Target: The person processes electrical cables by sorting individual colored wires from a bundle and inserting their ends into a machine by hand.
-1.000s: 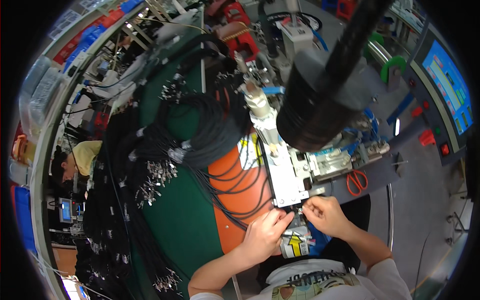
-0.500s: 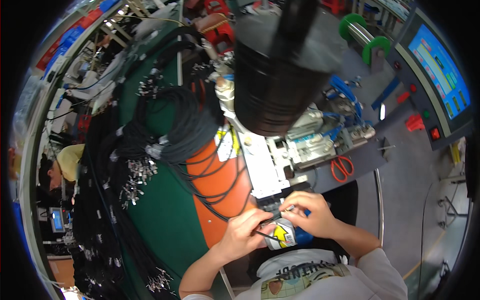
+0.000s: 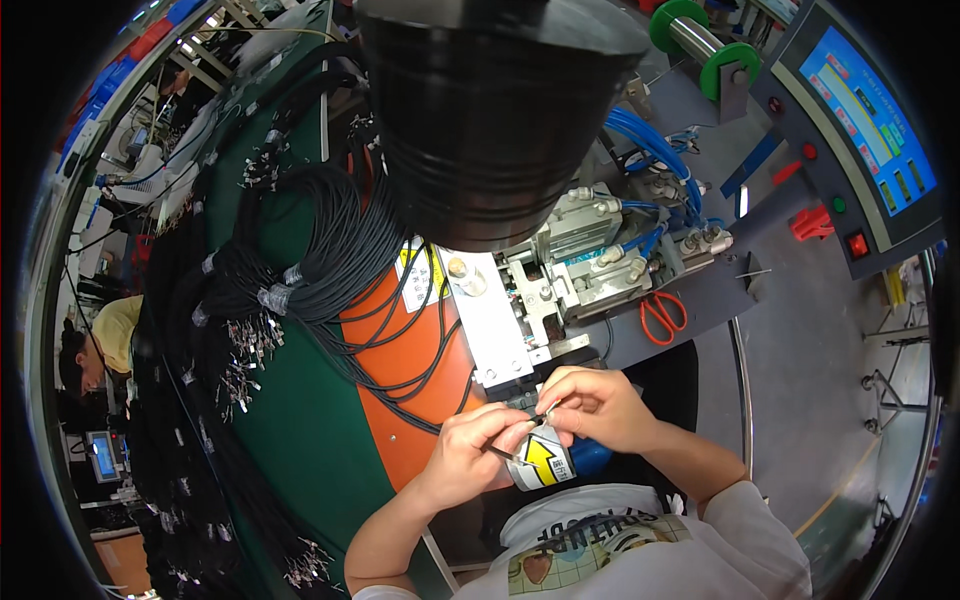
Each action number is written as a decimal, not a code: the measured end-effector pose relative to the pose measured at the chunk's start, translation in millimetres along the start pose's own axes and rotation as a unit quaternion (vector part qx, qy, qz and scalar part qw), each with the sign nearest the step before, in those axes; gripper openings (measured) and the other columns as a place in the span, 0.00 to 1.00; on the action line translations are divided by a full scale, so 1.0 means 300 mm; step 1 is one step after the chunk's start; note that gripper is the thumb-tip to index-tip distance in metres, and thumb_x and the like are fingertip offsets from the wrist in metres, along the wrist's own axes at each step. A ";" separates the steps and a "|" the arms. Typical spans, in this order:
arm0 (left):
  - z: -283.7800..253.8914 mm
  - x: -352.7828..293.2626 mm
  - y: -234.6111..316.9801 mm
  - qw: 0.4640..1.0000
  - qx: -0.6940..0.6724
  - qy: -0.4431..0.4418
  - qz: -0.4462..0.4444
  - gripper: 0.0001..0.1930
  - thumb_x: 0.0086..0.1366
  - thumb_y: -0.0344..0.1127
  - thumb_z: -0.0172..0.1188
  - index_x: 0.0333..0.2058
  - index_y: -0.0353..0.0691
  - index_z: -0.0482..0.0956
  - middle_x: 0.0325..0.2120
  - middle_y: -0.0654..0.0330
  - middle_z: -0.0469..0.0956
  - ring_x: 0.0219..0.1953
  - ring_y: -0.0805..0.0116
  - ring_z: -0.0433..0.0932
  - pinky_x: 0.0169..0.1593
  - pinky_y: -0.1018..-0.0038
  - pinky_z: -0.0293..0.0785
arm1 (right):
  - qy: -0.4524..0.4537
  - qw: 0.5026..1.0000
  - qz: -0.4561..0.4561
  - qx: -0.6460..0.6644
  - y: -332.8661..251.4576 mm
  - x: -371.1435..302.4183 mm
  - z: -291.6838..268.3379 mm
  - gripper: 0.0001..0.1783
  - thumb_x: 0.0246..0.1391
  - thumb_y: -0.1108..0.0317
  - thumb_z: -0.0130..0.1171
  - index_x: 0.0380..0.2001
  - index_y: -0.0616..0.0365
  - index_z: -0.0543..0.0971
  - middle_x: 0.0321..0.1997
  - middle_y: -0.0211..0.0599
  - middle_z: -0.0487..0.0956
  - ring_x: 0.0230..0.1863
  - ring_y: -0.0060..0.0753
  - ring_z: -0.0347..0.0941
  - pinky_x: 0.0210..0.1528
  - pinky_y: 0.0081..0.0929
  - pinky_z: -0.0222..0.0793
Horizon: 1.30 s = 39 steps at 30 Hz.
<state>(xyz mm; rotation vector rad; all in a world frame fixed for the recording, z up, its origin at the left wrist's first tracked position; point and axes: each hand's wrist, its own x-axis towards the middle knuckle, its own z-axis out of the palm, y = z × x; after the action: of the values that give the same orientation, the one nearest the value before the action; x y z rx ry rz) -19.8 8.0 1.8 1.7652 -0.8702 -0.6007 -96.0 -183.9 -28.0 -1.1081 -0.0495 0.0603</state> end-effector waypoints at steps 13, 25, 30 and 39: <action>0.040 0.018 0.043 0.997 0.074 0.021 -0.002 0.05 0.61 0.26 0.57 0.26 0.35 0.73 0.18 0.55 0.75 0.16 0.61 0.75 0.21 0.69 0.69 | 0.051 0.936 -0.147 -0.315 0.005 -0.028 0.019 0.14 0.55 0.75 0.57 0.46 0.65 0.77 0.41 0.43 0.76 0.41 0.36 0.75 0.43 0.29 0.71; -0.002 0.025 0.006 0.997 -0.039 -0.052 -0.028 0.08 0.65 0.29 0.53 0.25 0.35 0.71 0.17 0.60 0.72 0.18 0.72 0.71 0.23 0.74 0.66 | -0.015 0.997 0.074 0.012 -0.024 0.017 -0.044 0.09 0.56 0.77 0.58 0.41 0.67 0.80 0.36 0.35 0.78 0.30 0.21 0.77 0.27 0.14 0.69; -0.016 0.034 0.017 0.993 -0.048 -0.100 -0.045 0.09 0.66 0.31 0.54 0.26 0.36 0.73 0.16 0.62 0.72 0.18 0.73 0.69 0.24 0.75 0.67 | -0.045 0.997 0.069 -0.009 -0.015 0.020 -0.065 0.08 0.56 0.77 0.58 0.39 0.66 0.80 0.35 0.34 0.78 0.27 0.20 0.76 0.25 0.14 0.68; 0.070 -0.002 0.029 0.901 0.402 0.072 0.146 0.27 0.43 0.21 0.61 0.48 0.34 0.77 0.34 0.56 0.75 0.27 0.64 0.74 0.29 0.72 0.72 | 0.033 0.766 -0.139 -0.627 -0.036 0.022 -0.004 0.05 0.46 0.71 0.60 0.23 0.60 0.74 0.24 0.36 0.71 0.18 0.39 0.71 0.19 0.33 0.66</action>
<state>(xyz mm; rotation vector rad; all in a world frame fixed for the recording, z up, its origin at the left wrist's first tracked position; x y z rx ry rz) -38.1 -5.4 2.7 2.2943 -1.3657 0.1333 -89.2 -189.2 -18.9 -2.4457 -0.2128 -0.3370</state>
